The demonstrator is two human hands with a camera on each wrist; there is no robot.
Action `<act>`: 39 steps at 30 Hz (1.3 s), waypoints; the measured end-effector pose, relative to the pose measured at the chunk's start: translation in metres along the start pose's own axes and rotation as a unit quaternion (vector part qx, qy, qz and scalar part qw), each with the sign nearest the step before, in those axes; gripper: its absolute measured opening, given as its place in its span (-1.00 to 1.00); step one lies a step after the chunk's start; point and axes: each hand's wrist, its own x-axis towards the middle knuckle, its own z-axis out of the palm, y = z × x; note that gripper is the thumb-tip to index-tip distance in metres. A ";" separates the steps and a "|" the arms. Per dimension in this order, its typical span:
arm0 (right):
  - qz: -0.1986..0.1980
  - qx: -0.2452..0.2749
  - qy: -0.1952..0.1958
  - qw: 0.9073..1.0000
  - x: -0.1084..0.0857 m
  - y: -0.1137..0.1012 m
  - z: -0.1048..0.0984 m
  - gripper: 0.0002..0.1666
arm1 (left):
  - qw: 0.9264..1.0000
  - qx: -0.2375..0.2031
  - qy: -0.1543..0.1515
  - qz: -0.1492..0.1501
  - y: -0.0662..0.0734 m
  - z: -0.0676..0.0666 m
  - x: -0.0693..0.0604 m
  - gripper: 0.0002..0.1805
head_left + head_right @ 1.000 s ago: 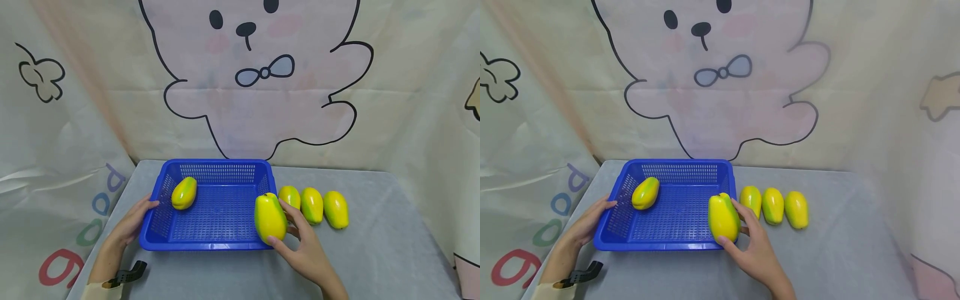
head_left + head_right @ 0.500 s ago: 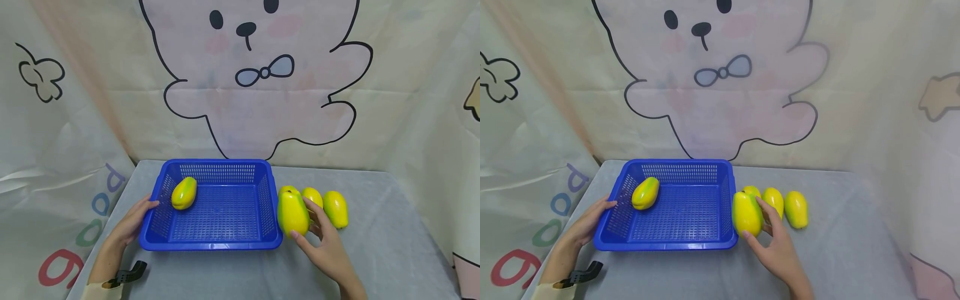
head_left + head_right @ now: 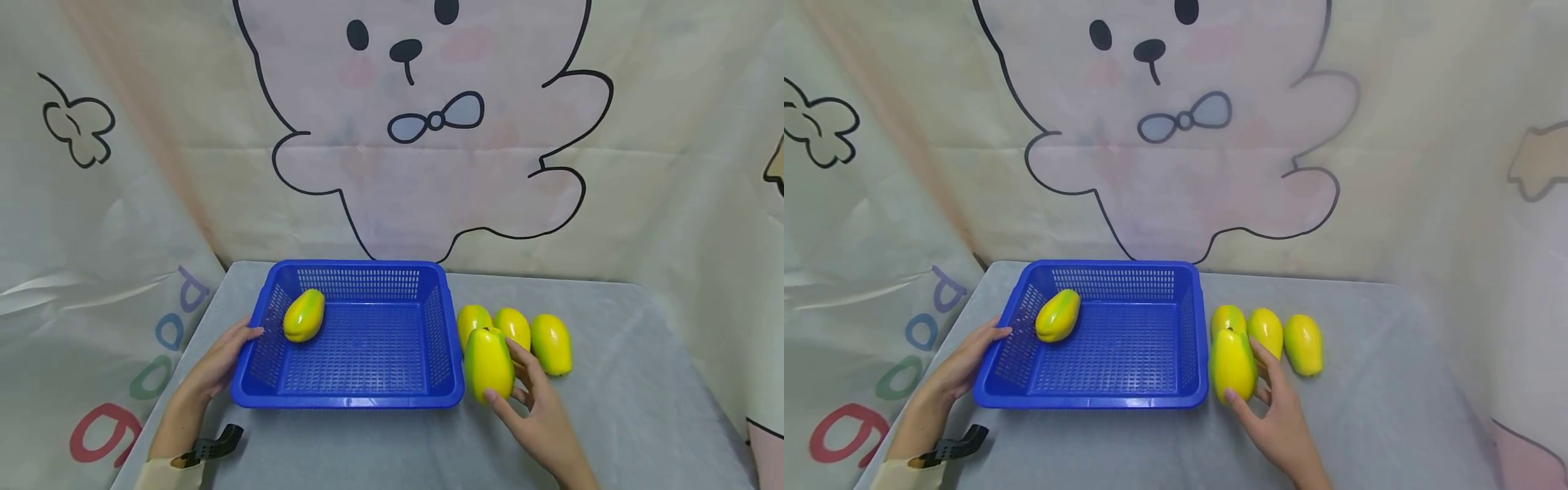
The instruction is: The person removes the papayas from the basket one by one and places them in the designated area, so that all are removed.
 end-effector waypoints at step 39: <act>0.105 -0.068 -0.099 0.987 0.005 0.039 0.002 -0.04 | 1.000 -0.004 -0.005 0.008 -0.002 -0.001 0.001 -0.20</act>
